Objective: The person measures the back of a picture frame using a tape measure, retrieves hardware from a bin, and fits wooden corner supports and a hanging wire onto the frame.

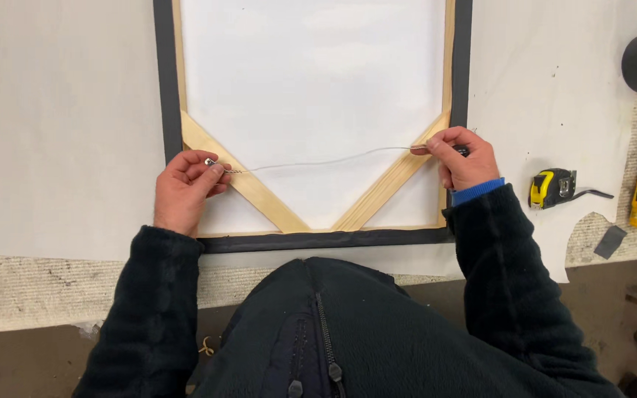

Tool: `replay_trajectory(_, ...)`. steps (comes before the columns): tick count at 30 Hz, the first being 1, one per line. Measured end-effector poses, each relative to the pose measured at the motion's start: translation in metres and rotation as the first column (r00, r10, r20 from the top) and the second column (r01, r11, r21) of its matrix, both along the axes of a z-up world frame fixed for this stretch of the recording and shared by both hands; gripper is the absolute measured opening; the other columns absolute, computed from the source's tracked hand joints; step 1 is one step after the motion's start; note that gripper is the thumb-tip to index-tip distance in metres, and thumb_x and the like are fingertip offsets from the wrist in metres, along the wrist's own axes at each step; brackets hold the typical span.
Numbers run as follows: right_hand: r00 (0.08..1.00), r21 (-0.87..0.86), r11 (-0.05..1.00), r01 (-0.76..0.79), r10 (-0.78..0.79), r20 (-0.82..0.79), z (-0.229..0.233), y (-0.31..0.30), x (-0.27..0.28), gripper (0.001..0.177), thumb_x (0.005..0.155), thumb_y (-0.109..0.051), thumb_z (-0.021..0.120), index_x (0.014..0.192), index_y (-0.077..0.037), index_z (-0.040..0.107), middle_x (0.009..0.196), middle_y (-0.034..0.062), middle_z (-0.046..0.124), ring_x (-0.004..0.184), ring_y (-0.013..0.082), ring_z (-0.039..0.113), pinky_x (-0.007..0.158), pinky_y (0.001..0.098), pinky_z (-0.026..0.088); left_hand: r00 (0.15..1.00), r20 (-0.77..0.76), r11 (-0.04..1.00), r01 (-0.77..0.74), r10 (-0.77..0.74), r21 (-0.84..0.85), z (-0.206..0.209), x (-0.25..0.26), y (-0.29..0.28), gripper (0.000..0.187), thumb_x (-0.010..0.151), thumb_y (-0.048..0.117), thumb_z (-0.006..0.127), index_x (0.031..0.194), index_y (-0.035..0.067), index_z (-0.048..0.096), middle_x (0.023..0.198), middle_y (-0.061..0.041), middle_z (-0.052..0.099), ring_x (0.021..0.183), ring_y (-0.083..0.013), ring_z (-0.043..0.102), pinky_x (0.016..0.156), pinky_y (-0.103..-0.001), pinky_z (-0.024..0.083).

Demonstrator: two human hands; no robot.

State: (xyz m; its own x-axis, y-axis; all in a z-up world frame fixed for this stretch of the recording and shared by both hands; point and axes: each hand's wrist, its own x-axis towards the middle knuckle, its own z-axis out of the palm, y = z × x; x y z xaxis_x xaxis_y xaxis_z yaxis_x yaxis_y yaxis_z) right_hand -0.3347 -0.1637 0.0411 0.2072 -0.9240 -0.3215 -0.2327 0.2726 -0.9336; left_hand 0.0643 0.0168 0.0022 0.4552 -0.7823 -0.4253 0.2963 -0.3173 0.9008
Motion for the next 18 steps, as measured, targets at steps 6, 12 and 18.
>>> replay_trajectory(6,0.993,0.031,0.993,0.112,-0.111,-0.04,-0.01,0.018,-0.008,0.03,0.083,-0.001,0.076,0.108,-0.004,0.061,0.085,0.0137,0.071,0.035,0.0105,0.044,0.036,0.0222,0.037,0.995,0.059,0.995,0.084,-0.086,0.045,0.014,-0.002,-0.003,0.025,0.094,0.001,0.073,0.116,0.0,0.06,0.105,-0.018,0.074,0.085,-0.017,0.076,0.078,-0.025,0.065)
replay_trajectory(12,0.972,0.143,0.971,0.191,-0.166,-0.167,-0.005,0.042,-0.015,0.021,0.084,-0.003,0.076,0.103,-0.002,0.068,0.084,0.0147,0.073,0.036,0.0074,0.045,0.036,0.0196,0.036,0.988,0.084,0.983,0.113,-0.127,0.148,0.006,-0.004,0.007,0.026,0.094,0.001,0.074,0.117,-0.004,0.061,0.097,-0.02,0.073,0.084,-0.0184,0.074,0.079,-0.027,0.064)
replay_trajectory(18,0.918,0.072,0.977,0.199,-0.16,-0.363,-0.012,0.022,0.002,0.019,0.083,-0.015,0.079,0.1,-0.007,0.075,0.083,0.0075,0.074,0.036,0.011,0.052,0.038,0.023,0.042,0.987,0.11,0.98,0.095,-0.115,0.177,0.006,0.001,-0.008,0.027,0.097,0.004,0.073,0.12,-0.003,0.061,0.098,-0.017,0.074,0.082,-0.0165,0.074,0.079,-0.025,0.065)
